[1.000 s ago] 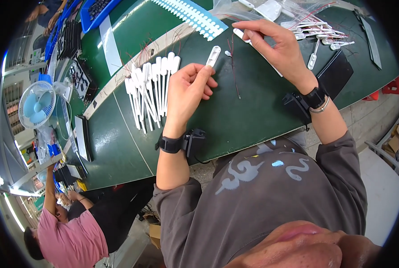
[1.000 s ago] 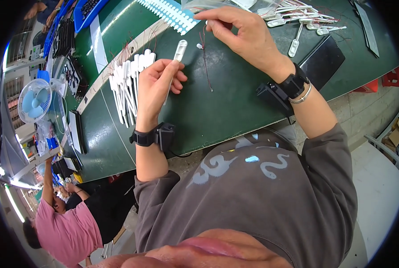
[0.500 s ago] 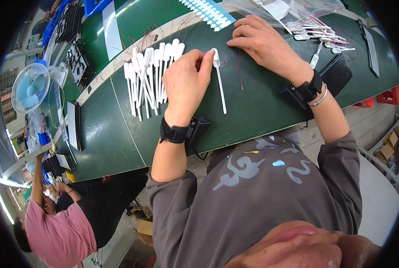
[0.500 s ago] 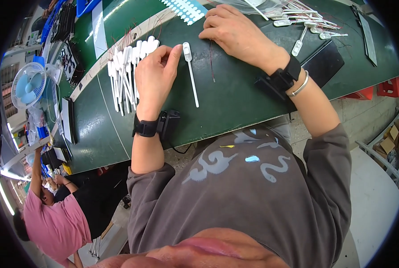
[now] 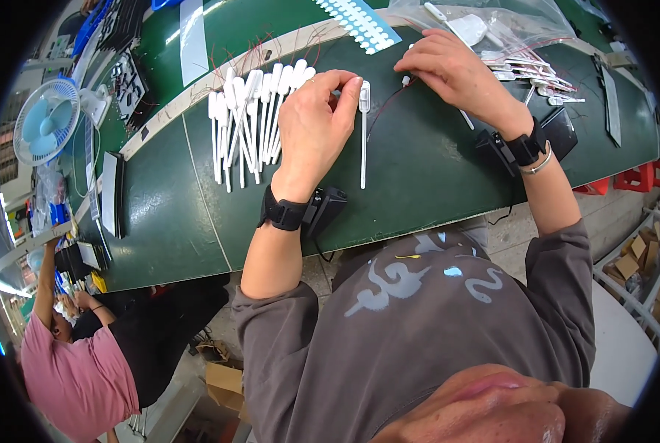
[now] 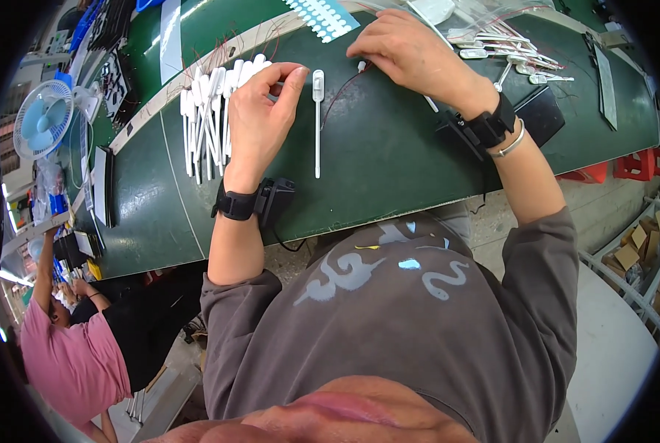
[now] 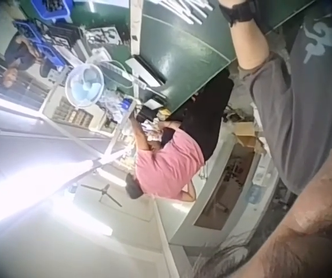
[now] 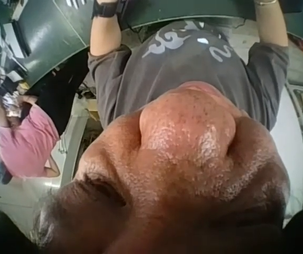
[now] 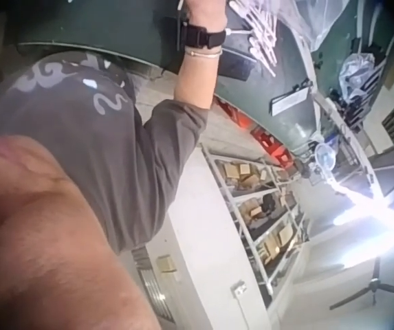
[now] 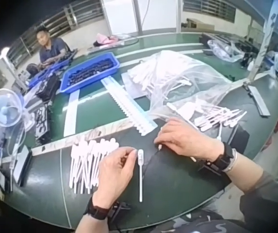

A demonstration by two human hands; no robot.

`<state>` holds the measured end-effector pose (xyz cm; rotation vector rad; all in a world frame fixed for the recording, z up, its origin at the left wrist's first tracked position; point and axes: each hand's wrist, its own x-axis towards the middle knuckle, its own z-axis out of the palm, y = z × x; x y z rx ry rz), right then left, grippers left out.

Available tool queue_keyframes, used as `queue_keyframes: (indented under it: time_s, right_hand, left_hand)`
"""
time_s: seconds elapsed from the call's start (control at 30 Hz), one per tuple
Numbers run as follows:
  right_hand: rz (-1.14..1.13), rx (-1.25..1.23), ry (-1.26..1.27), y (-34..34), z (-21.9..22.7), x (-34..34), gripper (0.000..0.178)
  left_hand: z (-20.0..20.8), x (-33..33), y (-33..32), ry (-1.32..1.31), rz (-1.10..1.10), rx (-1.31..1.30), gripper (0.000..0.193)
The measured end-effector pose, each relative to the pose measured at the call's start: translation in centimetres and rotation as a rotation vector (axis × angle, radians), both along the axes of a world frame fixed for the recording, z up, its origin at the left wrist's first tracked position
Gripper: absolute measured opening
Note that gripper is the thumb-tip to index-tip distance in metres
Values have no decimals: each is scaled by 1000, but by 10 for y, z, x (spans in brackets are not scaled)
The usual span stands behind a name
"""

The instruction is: The person picks up a white plastic housing and a white plastic stem, fits the stem into the housing, and then threads a wire through the assembly.

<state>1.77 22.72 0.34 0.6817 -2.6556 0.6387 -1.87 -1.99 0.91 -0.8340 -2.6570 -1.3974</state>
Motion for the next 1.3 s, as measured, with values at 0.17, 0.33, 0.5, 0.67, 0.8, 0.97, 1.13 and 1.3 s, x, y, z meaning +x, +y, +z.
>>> queue_keyframes:
  time_s: [0.17, 0.33, 0.5, 0.67, 0.8, 0.97, 1.13, 1.3]
  right_hand:
    - [84, 128, -21, 3, -1, -1, 16]
    - [57, 129, -32, 4, 11, 3, 17]
    - [-52, -252, -130, -5, 51, 19, 15]
    - [70, -480, -357, -20, 71, 30, 13]
    - [129, -471, -419, -28, 65, 29, 14]
    - [113, -542, -484, -33, 54, 23, 16]
    - [86, -640, -526, -37, 45, 19, 23]
    - [46, -765, -537, -38, 35, 17, 27]
  left_hand:
    - [-2, 0, 2, 10, -30, -8, 17]
    - [-4, 1, 4, 21, -26, 47, 19]
    - [6, -1, 0, -245, 80, 448, 22]
    - [14, -7, -5, -531, -64, 581, 22]
    - [17, -6, -8, -283, -161, 270, 21]
    - [20, 5, -4, -540, -255, 363, 23]
    - [22, 4, -4, -601, -196, 314, 21]
    - [13, 5, 1, -391, -149, 303, 18]
